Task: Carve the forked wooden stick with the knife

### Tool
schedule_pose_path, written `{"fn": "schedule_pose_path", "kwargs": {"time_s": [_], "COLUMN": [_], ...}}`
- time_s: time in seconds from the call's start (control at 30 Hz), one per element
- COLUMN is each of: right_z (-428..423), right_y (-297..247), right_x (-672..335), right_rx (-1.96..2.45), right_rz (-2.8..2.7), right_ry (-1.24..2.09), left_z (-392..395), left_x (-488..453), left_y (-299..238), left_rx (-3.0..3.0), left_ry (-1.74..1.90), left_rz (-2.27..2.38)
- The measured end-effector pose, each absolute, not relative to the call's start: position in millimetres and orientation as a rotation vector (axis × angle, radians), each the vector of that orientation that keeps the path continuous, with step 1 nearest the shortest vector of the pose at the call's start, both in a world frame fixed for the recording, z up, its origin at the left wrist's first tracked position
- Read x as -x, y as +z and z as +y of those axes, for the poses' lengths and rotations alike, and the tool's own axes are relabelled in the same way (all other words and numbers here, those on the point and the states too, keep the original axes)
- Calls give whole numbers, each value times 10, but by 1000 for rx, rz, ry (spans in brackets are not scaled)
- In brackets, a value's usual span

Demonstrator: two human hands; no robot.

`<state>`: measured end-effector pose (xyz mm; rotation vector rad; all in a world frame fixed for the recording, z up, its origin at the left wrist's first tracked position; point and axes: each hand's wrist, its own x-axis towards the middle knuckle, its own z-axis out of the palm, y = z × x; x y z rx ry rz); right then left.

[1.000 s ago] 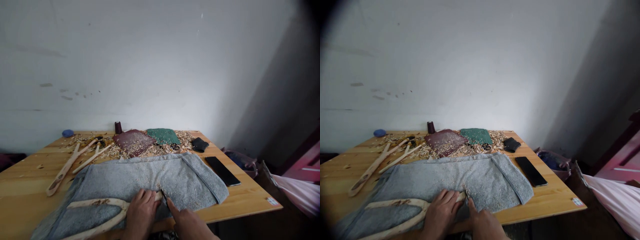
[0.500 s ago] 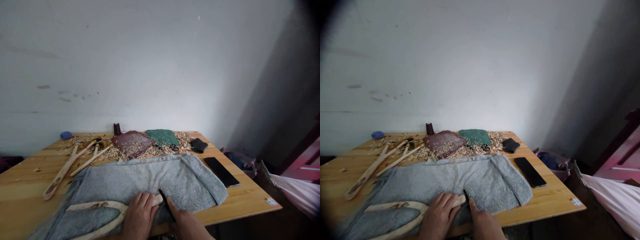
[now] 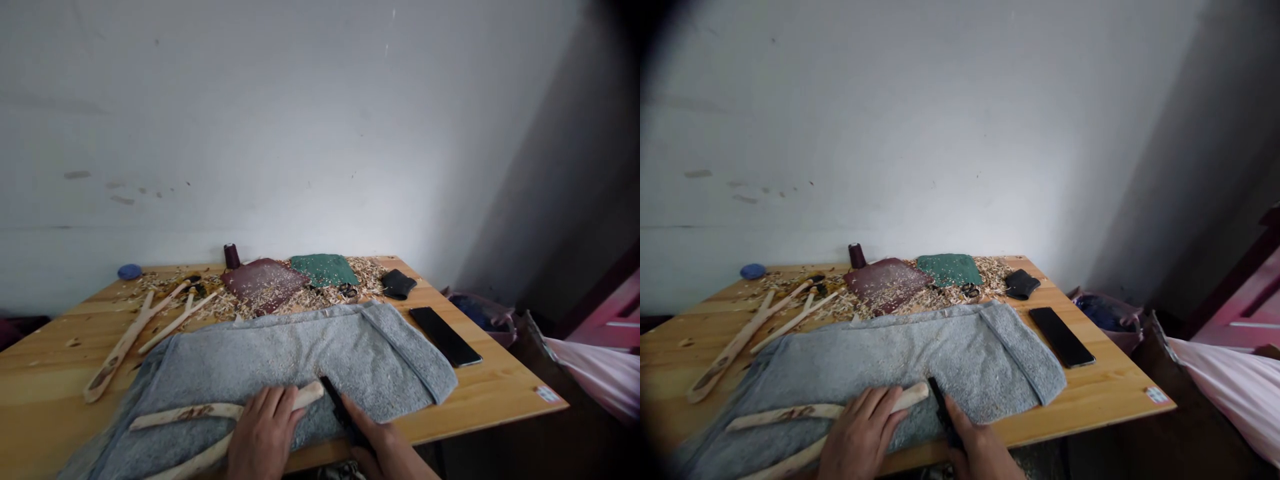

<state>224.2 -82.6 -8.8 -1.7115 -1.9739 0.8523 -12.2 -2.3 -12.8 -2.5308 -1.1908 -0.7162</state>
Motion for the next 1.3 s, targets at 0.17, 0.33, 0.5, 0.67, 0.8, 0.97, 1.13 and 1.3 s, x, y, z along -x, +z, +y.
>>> {"fn": "schedule_pose_path", "kwargs": {"time_s": [0.17,0.33,0.5,0.67,0.8,0.97,1.13,1.3], "right_z": [-846,-858,-839,-829,-814,-779,-752,-702], "right_y": [-143,-155,-98,-43,23,157,371,629], "right_x": [-2227,-2177,-2151,-2139,-2125,-2093,-1991,-1833], "right_rx": [1731,1728,1727,1681,1655,1769,1959,2120], "right_rz": [-1921,-1880,-1906,-1929,-1903,-1893,-1920,-2024], "right_ry": [849,857,761,721,845,899,889,826], "left_z": [156,257,255,266,266,254,270,283], "left_x": [42,-40,-69,-76,-82,-108,-124,-131], "left_y": [240,526,578,582,568,543,498,507], "left_rx": [2789,2881,2880,2870,2846,2815,2841,2870], "left_ry": [-103,94,92,82,76,56,71,92], "left_rz": [-1425,-1399,-1391,-1392,-1405,-1462,-1464,-1456]}}
